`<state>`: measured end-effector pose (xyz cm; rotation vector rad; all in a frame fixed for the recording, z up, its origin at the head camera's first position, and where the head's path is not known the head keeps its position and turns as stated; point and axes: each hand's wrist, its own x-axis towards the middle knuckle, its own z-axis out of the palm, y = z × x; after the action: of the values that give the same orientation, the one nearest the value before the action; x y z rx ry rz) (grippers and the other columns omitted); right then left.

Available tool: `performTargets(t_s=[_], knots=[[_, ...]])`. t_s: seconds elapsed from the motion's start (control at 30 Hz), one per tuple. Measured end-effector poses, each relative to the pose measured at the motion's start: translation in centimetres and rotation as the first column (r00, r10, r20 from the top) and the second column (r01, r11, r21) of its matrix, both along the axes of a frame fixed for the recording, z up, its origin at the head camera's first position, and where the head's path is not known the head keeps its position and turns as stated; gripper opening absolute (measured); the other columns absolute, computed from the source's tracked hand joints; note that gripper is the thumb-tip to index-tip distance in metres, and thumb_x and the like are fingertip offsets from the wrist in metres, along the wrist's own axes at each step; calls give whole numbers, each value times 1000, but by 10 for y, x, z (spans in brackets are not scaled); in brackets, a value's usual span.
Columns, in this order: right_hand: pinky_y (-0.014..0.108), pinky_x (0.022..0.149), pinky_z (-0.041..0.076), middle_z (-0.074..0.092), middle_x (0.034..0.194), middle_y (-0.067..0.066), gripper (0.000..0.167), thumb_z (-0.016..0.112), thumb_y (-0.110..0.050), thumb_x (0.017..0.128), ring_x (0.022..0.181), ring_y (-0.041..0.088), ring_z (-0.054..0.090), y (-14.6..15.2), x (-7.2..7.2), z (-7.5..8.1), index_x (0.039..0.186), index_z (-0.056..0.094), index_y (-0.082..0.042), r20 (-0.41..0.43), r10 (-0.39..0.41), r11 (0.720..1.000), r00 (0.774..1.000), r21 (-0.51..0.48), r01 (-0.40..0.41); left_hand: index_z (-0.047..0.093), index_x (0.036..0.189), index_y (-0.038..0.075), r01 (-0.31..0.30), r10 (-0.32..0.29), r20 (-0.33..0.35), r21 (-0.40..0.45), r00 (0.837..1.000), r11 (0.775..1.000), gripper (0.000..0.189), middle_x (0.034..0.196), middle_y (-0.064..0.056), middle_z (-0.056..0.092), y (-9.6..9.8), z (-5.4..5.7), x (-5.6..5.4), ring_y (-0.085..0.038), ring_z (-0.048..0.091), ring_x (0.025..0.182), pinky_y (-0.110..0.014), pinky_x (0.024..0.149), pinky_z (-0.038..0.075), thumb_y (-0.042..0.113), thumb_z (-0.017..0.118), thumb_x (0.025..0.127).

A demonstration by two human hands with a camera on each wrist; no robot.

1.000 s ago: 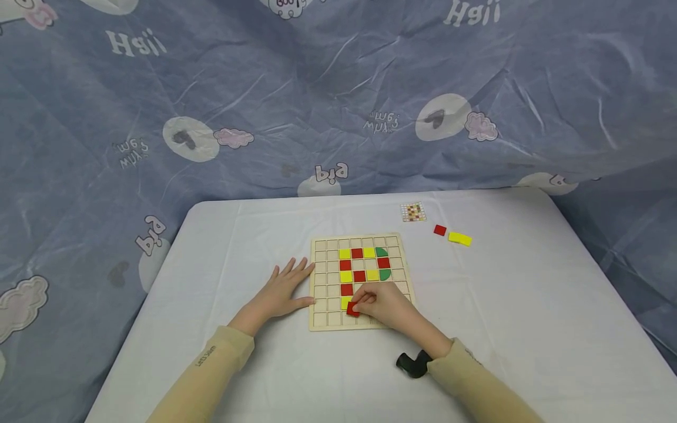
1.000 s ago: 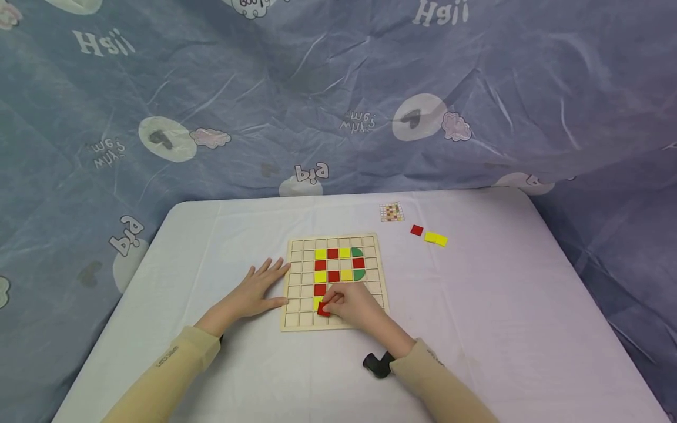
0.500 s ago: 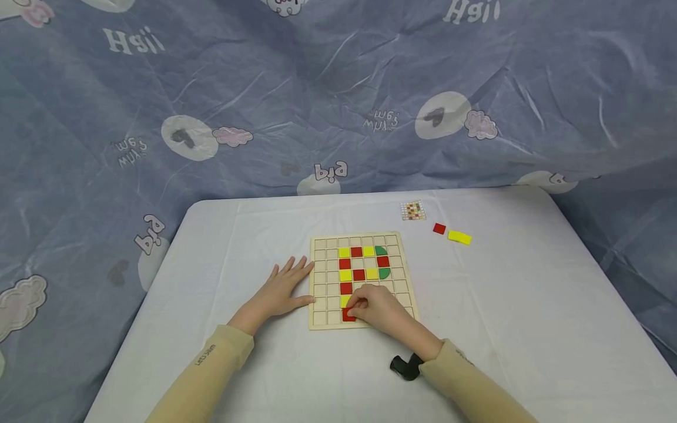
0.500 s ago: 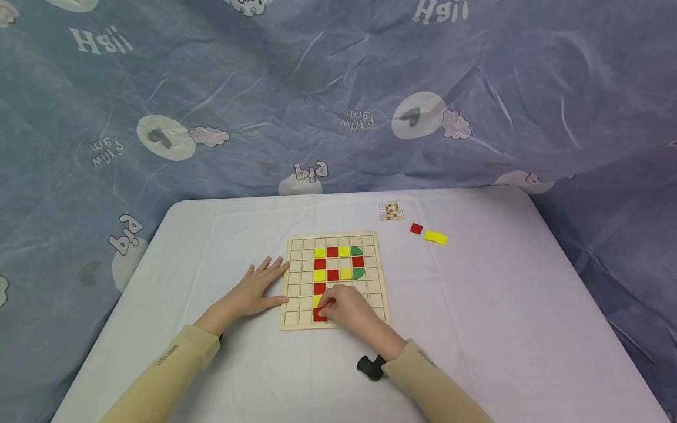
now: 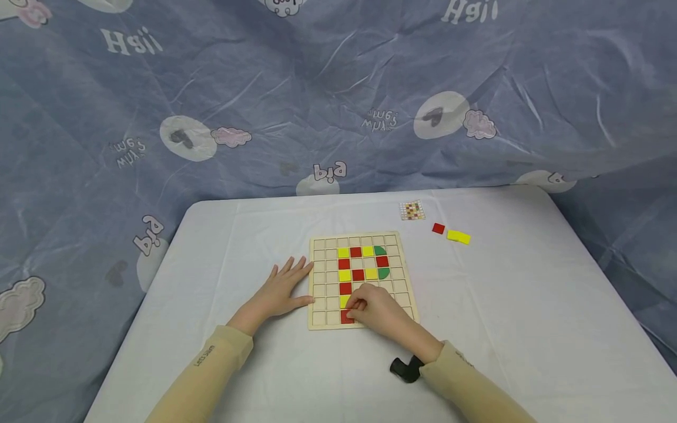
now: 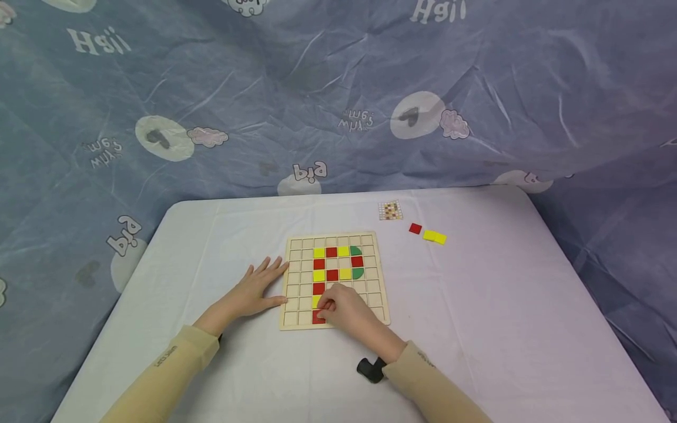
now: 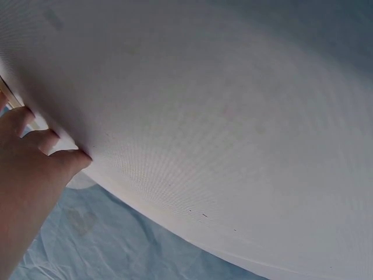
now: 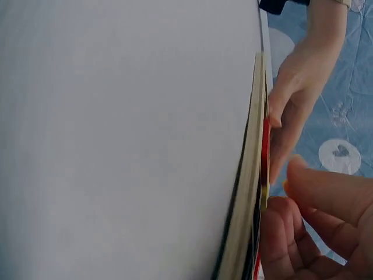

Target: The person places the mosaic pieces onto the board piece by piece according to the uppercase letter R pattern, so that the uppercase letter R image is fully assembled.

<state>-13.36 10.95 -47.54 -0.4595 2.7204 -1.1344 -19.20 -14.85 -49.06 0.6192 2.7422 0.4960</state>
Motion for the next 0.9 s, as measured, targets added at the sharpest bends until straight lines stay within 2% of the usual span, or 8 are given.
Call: performTargets(t_s=[0.13, 0.3, 0.4, 0.57, 0.77, 0.9], knots=[[18, 62, 48, 60, 78, -5, 7, 79, -12, 83, 70, 9, 54, 16, -8, 7, 87, 74, -12, 21, -71, 996, 997, -46, 72, 26, 157, 22, -1, 1, 5, -5, 1000, 1000, 88, 165, -4, 19, 0, 0, 0, -32, 7, 154, -61, 122, 4, 57, 66, 87], [23, 70, 52, 65, 90, 4, 11, 75, -12, 87, 79, 15, 59, 60, -32, 21, 96, 74, -7, -12, -193, 980, 981, -56, 192, 28, 157, 21, 2, -2, -1, 9, 1000, 1000, 87, 165, -5, 20, 0, 0, 1, -33, 8, 154, -63, 121, 5, 56, 67, 87], [27, 72, 53, 67, 99, 10, 15, 73, -12, 89, 84, 21, 61, 92, -49, 28, 102, 73, -5, -35, -279, 960, 960, -26, 278, 28, 157, 21, 4, -4, 0, 11, 1000, 1000, 87, 165, -5, 20, -1, -1, 0, -33, 8, 154, -63, 121, 5, 56, 67, 87], [29, 71, 52, 67, 111, 16, 22, 68, -17, 93, 93, 28, 64, 142, -71, 29, 110, 71, -4, -47, -386, 922, 921, 27, 387, 27, 157, 22, 2, -2, 0, -2, 1000, 1000, 88, 165, -4, 19, -1, -2, 0, -32, 7, 154, -62, 121, 5, 57, 66, 87], [24, 68, 49, 66, 108, 18, 25, 64, -19, 96, 89, 27, 62, 179, -85, 19, 114, 69, -3, -30, -502, 863, 864, 56, 503, 28, 157, 23, -7, 7, -1, -5, 1000, 1000, 88, 165, -4, 19, -1, -4, -1, -32, 7, 154, -61, 122, 5, 57, 67, 86], [30, 73, 49, 64, 108, 19, 28, 63, -16, 95, 93, 30, 59, 193, -91, 11, 117, 67, 1, -37, -552, 831, 833, 68, 553, 28, 157, 22, -3, 3, 8, 7, 1000, 1000, 87, 165, -4, 18, -1, -4, 0, -32, 7, 154, -61, 122, 4, 57, 66, 87]])
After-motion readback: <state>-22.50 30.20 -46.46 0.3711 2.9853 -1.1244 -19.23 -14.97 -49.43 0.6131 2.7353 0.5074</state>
